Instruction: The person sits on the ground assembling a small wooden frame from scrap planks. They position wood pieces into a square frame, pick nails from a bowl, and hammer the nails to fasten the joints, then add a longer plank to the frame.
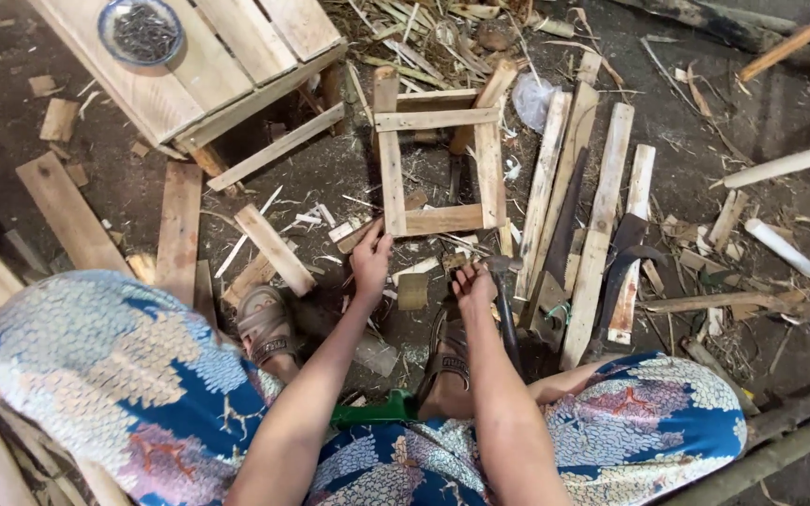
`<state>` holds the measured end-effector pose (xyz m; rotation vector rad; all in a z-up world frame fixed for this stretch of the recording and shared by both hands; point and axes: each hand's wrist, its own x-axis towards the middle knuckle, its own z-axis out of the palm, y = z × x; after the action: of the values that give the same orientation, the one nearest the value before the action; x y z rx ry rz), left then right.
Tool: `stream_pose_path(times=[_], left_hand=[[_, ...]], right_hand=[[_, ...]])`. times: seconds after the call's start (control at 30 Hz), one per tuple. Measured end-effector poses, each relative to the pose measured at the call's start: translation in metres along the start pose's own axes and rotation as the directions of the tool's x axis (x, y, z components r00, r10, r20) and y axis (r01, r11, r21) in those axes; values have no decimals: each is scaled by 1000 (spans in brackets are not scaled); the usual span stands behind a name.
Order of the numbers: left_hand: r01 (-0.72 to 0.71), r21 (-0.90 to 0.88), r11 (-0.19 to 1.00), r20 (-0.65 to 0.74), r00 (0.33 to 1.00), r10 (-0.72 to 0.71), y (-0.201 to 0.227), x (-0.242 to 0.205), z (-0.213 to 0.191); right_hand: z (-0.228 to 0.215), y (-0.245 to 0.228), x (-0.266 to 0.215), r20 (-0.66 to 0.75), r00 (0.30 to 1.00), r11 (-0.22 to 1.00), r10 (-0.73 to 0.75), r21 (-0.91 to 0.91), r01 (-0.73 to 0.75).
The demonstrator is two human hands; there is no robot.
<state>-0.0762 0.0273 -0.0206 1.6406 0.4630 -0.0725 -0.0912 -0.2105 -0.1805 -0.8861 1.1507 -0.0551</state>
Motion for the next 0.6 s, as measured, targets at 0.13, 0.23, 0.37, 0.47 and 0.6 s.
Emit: stream_pose_path(times=[0.13,0.23,0.37,0.47,0.6], left_hand=[[-18,-61,998,-66,998,14,15,-13,-1],[-209,161,965,-264,933,246,-17,3,-13],[107,630,769,-568,740,362,-105,53,-57],[280,598,751,-538,835,117,-135,61,-91],[242,608,756,-384,923,13,-156,78,-109]], right_hand=[[15,1,-58,19,999,997,-45,-55,46],[19,10,-70,21,999,991,-45,-126,47],[16,25,-53,9,996,980,-86,-180,86],[18,24,-66,48,997,966,-66,-248,76],[24,20,-90,104,994,930,-43,-359,78]])
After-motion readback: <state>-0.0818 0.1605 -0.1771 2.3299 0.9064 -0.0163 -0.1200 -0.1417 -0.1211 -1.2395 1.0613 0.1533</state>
